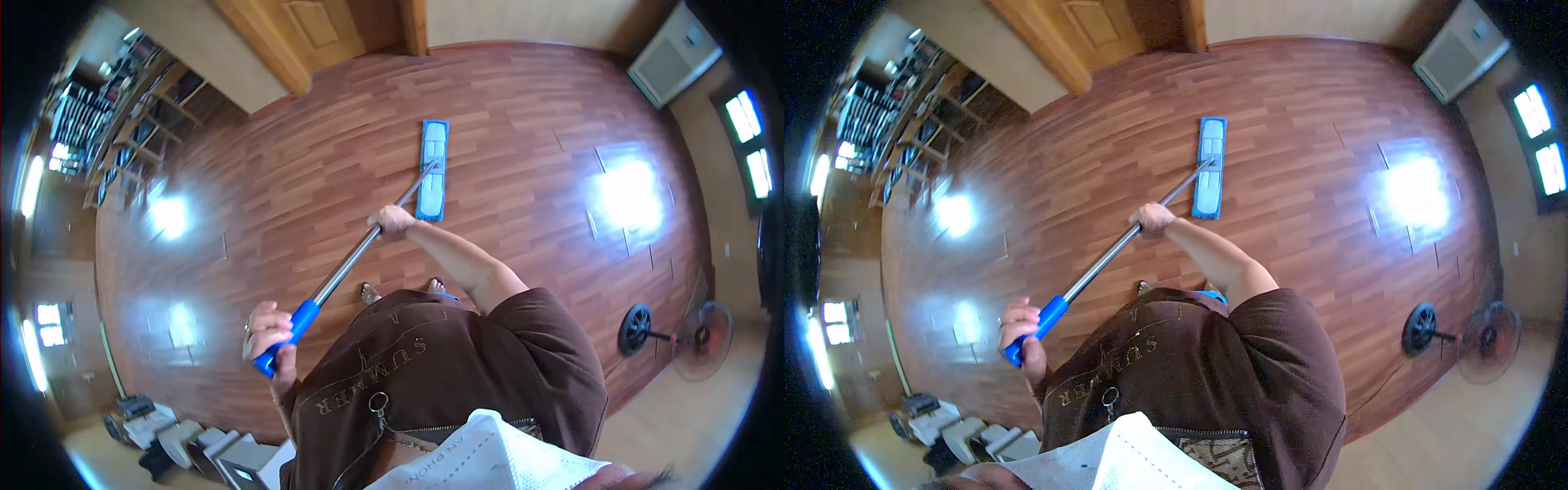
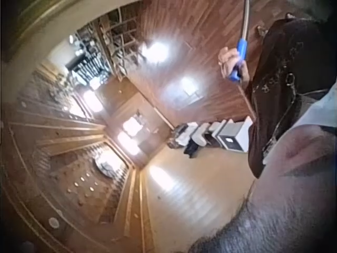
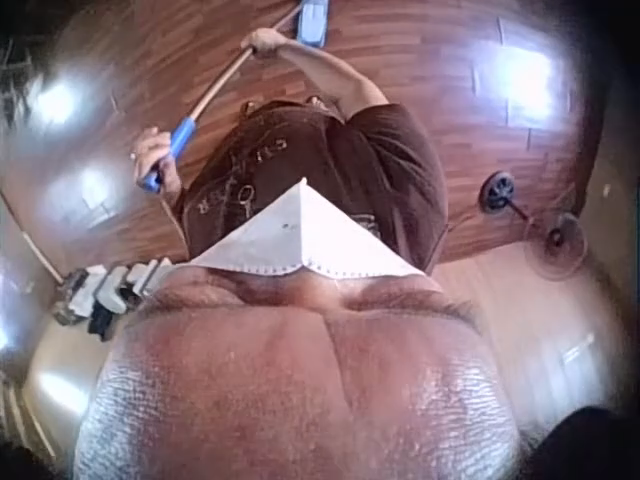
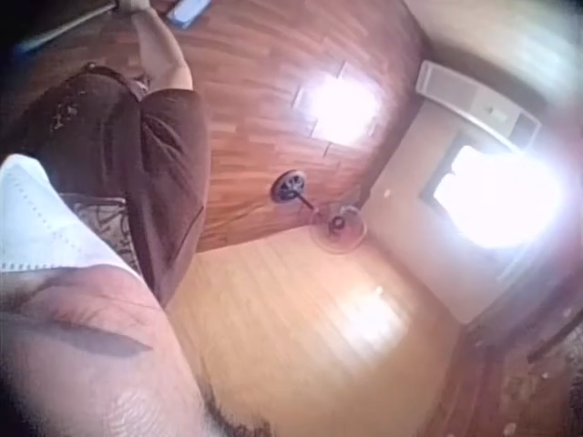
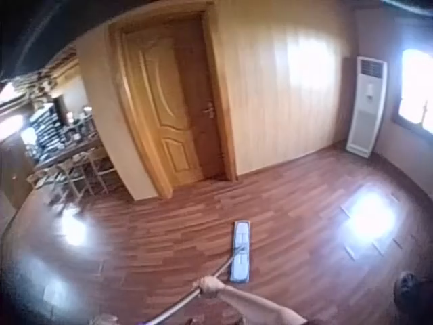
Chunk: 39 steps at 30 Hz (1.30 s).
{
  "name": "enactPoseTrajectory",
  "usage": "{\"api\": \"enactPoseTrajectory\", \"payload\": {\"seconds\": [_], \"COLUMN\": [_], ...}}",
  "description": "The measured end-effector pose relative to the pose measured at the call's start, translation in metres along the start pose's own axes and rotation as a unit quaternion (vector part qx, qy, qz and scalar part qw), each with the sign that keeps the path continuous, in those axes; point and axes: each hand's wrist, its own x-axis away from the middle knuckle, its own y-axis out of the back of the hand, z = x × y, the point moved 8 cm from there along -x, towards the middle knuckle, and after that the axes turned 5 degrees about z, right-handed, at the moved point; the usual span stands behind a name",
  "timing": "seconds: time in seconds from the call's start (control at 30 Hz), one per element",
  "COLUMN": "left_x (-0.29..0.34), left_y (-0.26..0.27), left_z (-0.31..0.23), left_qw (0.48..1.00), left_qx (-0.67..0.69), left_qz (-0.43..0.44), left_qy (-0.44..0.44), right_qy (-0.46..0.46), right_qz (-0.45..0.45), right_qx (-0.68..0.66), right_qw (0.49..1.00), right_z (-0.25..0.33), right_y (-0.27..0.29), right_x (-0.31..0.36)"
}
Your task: Mopping a wooden floor in a large room using a flat mop.
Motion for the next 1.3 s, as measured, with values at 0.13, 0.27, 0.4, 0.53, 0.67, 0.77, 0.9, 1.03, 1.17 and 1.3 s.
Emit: {"api": "enactPoseTrajectory", "payload": {"seconds": [0.13,0.27,0.4,0.53,0.67,0.77,0.9,1.03,1.17,1.3], "left_x": [-0.034,-0.058,-0.073,-0.081,-0.088,-0.094,-0.107,-0.114,-0.124,-0.128], "left_y": [-0.049,-0.098,-0.136,-0.159,-0.191,-0.206,-0.231,-0.23,-0.235,-0.219], "left_z": [0.028,0.036,0.042,0.049,0.043,0.034,0.021,0.016,0.016,0.007], "left_qw": [0.994,0.977,0.941,0.905,0.86,0.828,0.787,0.762,0.745,0.744], "left_qx": [0.042,0.066,0.171,0.229,0.299,0.323,0.357,0.37,0.4,0.393], "left_qz": [0.099,0.201,0.291,0.359,0.414,0.458,0.502,0.531,0.534,0.54], "left_qy": [-0.019,-0.037,0.017,0.02,0.011,-0.008,-0.041,-0.016,0.01,-0.006], "right_qy": [0.024,-0.018,-0.096,-0.13,-0.215,-0.302,-0.35,-0.386,-0.486,-0.494], "right_qz": [-0.085,-0.168,-0.212,-0.274,-0.288,-0.34,-0.404,-0.458,-0.39,-0.365], "right_qx": [-0.027,0.012,0.023,0.002,0.05,0.018,0.005,-0.045,-0.043,-0.054], "right_qw": [0.996,0.986,0.972,0.953,0.932,0.89,0.845,0.8,0.781,0.787], "right_z": [-0.071,-0.111,-0.148,-0.163,-0.171,-0.164,-0.142,-0.087,-0.068,-0.041], "right_y": [0.034,0.065,0.077,0.069,0.061,0.045,0.037,0.02,-0.005,-0.01], "right_x": [0.026,0.075,0.131,0.186,0.253,0.295,0.342,0.362,0.367,0.359]}}
